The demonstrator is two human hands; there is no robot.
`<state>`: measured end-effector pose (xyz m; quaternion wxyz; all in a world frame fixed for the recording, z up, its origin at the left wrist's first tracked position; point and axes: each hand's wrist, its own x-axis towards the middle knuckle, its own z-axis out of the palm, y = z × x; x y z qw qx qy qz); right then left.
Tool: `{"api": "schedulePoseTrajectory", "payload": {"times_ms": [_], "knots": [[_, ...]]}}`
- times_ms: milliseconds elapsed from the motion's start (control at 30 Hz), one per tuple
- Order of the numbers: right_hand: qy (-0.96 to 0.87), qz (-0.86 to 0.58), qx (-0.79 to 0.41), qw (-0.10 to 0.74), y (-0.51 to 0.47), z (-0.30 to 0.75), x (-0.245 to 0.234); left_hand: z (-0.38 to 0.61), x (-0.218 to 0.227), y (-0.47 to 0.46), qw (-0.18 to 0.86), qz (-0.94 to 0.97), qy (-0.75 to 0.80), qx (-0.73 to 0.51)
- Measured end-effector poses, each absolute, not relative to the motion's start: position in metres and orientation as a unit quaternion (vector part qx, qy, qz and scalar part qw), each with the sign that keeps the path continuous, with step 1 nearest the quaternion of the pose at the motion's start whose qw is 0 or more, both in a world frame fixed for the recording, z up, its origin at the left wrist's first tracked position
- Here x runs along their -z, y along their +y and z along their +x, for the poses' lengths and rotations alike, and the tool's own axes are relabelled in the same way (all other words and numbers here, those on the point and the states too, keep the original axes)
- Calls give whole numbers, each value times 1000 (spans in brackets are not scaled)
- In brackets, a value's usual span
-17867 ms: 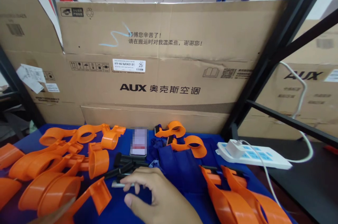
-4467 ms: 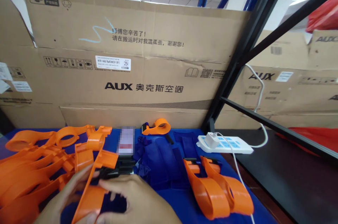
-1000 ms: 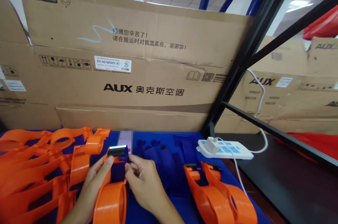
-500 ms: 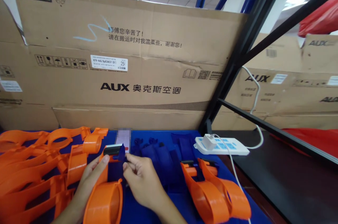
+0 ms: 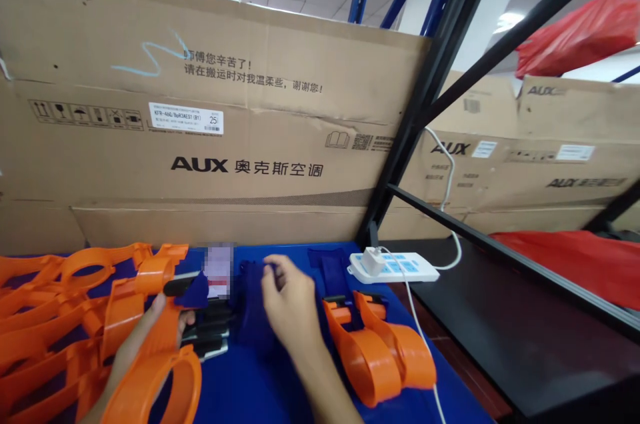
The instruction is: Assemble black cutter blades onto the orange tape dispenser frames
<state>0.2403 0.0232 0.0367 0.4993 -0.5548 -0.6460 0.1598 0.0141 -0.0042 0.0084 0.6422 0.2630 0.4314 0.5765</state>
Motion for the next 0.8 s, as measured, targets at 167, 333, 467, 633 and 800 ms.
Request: {"api": "schedulePoseTrajectory", "payload": {"times_ms": [167, 333, 467, 633, 800], "knots": [[-634, -700, 66, 323, 35, 279, -46, 12, 9, 3, 649, 259, 443, -561], [-640, -714, 81, 272, 38, 284, -43, 3, 26, 12, 631, 326, 432, -556], [-625, -724, 100, 274, 38, 290, -48, 7, 25, 9, 607, 341, 432, -573], [-649, -713, 100, 246, 41, 290, -41, 19, 19, 1, 559, 347, 430, -618], [-674, -690, 100, 245, 45, 287, -36, 20, 20, -2, 520, 406, 442, -607]]}}
